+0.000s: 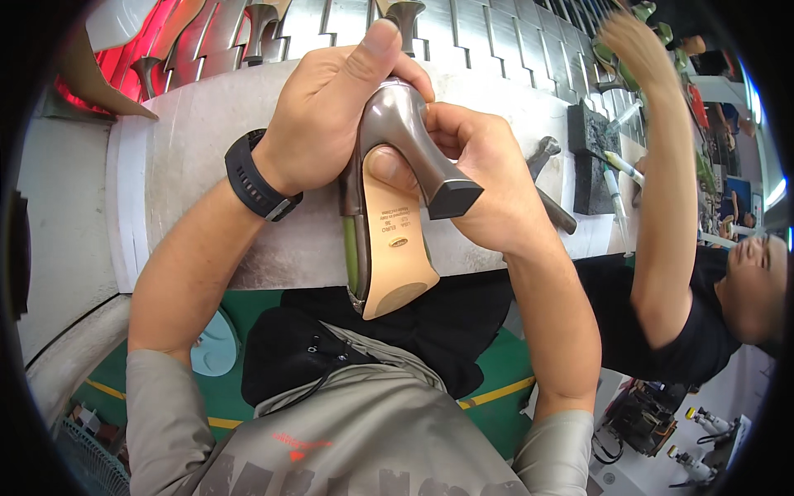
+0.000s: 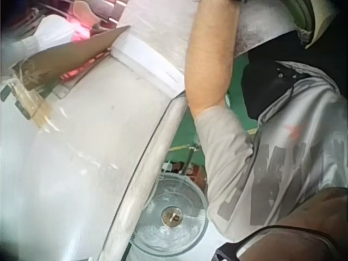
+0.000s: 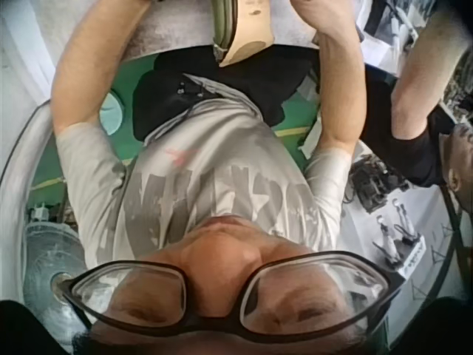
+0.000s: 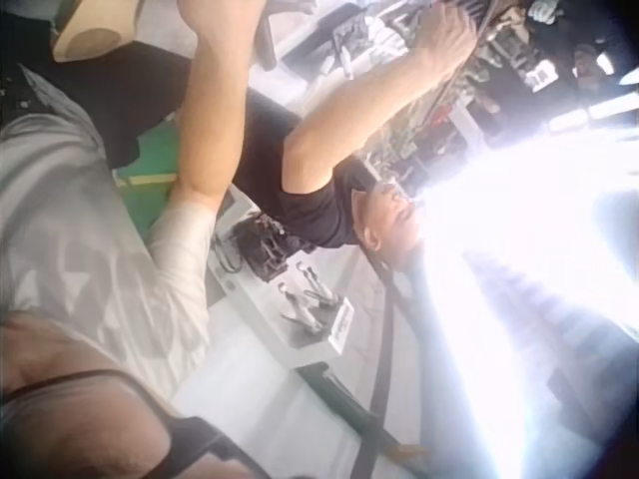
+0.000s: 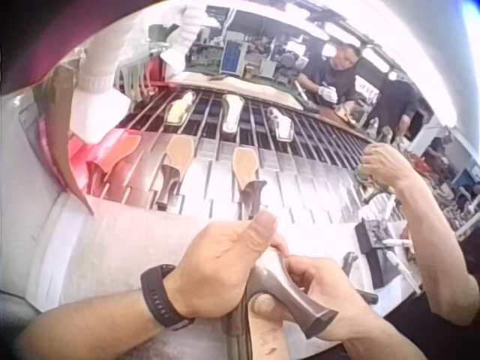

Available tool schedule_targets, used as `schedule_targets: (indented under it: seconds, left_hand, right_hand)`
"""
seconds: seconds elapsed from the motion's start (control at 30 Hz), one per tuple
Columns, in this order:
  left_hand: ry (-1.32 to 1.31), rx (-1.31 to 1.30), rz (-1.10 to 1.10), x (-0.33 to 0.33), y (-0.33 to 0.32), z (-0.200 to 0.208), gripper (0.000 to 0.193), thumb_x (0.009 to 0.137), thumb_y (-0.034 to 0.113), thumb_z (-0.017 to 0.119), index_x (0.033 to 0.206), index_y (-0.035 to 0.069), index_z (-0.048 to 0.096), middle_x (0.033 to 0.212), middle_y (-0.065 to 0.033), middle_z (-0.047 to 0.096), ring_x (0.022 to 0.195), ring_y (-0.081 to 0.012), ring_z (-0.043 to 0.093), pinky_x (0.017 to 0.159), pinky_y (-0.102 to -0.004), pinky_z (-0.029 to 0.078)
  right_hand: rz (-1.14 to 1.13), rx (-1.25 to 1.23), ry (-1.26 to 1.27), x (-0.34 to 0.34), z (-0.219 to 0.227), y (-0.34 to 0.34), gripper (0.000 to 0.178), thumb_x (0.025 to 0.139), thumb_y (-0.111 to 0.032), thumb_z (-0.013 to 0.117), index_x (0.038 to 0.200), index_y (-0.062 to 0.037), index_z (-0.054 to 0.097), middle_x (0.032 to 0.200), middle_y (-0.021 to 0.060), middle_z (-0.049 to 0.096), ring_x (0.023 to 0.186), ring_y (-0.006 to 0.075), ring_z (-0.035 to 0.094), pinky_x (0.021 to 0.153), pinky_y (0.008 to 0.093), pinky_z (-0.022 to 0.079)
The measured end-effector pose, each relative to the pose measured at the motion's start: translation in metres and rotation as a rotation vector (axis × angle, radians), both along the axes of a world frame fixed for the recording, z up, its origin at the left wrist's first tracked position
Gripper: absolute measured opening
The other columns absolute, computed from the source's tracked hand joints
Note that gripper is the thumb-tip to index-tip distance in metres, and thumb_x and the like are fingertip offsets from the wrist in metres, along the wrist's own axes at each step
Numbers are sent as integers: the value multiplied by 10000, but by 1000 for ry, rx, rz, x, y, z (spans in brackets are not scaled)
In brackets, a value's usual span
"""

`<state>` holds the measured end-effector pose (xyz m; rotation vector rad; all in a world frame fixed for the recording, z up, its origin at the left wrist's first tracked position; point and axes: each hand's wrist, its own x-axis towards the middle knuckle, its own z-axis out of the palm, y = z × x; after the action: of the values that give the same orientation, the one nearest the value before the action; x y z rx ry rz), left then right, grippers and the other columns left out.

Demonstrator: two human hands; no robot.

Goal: The person attaches a sole and heel onto a shoe last by hand, presses them together, hammers around the edges using a cobbler's hammer, and places the assembled shoe onto a conveyor belt.

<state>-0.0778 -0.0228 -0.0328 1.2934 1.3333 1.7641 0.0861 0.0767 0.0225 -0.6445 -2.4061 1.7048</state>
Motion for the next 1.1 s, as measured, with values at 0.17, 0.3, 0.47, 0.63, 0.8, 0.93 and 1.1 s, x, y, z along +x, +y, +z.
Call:
schedule_targets:
  seconds: [0.17, 0.3, 0.47, 0.63, 0.8, 0.93, 1.1]
  left_hand:
    - [-9, -50, 112, 7, 4, 9, 725, 1090, 617, 493, 808, 2, 751, 656, -54, 635, 645, -139, 571, 656, -324, 481]
    - [-61, -139, 79, 10, 1, 13, 695, 1108, 586, 478, 863, -12, 732, 739, -73, 667, 726, -131, 601, 726, -305, 500]
    - [-192, -81, -10, 11, -1, 15, 673, 1140, 523, 459, 881, -43, 716, 780, -73, 691, 779, -118, 609, 742, -295, 507]
    - [-81, 11, 47, 11, 1, 8, 668, 1139, 511, 468, 870, -51, 709, 767, -89, 688, 773, -129, 619, 737, -309, 511]
    - [-80, -3, 52, 10, 2, 7, 655, 1140, 497, 474, 867, -50, 709, 758, -87, 689, 758, -130, 620, 725, -314, 513]
    - [-134, 29, 24, 11, 1, 7, 653, 1139, 498, 475, 867, -48, 710, 758, -84, 691, 751, -130, 619, 721, -313, 514]
    - [-105, 87, 40, 12, 1, 12, 655, 1137, 503, 478, 873, -48, 715, 762, -86, 698, 750, -137, 626, 720, -313, 515]
  right_hand:
    - [-93, 53, -3, 4, 0, -18, 366, 909, -290, 873, 971, 31, 708, 842, 22, 703, 743, 60, 599, 642, 256, 498]
    - [-132, 127, 55, 7, -7, -19, 347, 913, -287, 868, 931, 15, 698, 782, -1, 657, 715, 53, 569, 602, 250, 460]
    - [-46, -57, -19, 9, -6, -14, 364, 939, -346, 838, 949, -3, 716, 790, 3, 654, 720, 62, 561, 630, 273, 460]
    - [-60, -19, -57, 7, 2, -21, 290, 948, -268, 804, 946, 5, 707, 798, 7, 679, 728, 71, 600, 657, 267, 485]
    - [-64, -4, -19, 7, 3, -24, 274, 938, -243, 819, 945, 5, 704, 806, 8, 694, 750, 69, 633, 674, 261, 512]
    - [-106, -61, 13, 11, -4, -29, 261, 939, -209, 822, 1018, 10, 706, 856, 15, 708, 773, 74, 651, 704, 265, 539]
    - [-171, -190, -32, 23, -7, -32, 473, 940, -210, 819, 1290, 39, 619, 1109, 83, 691, 985, 127, 655, 865, 301, 544]
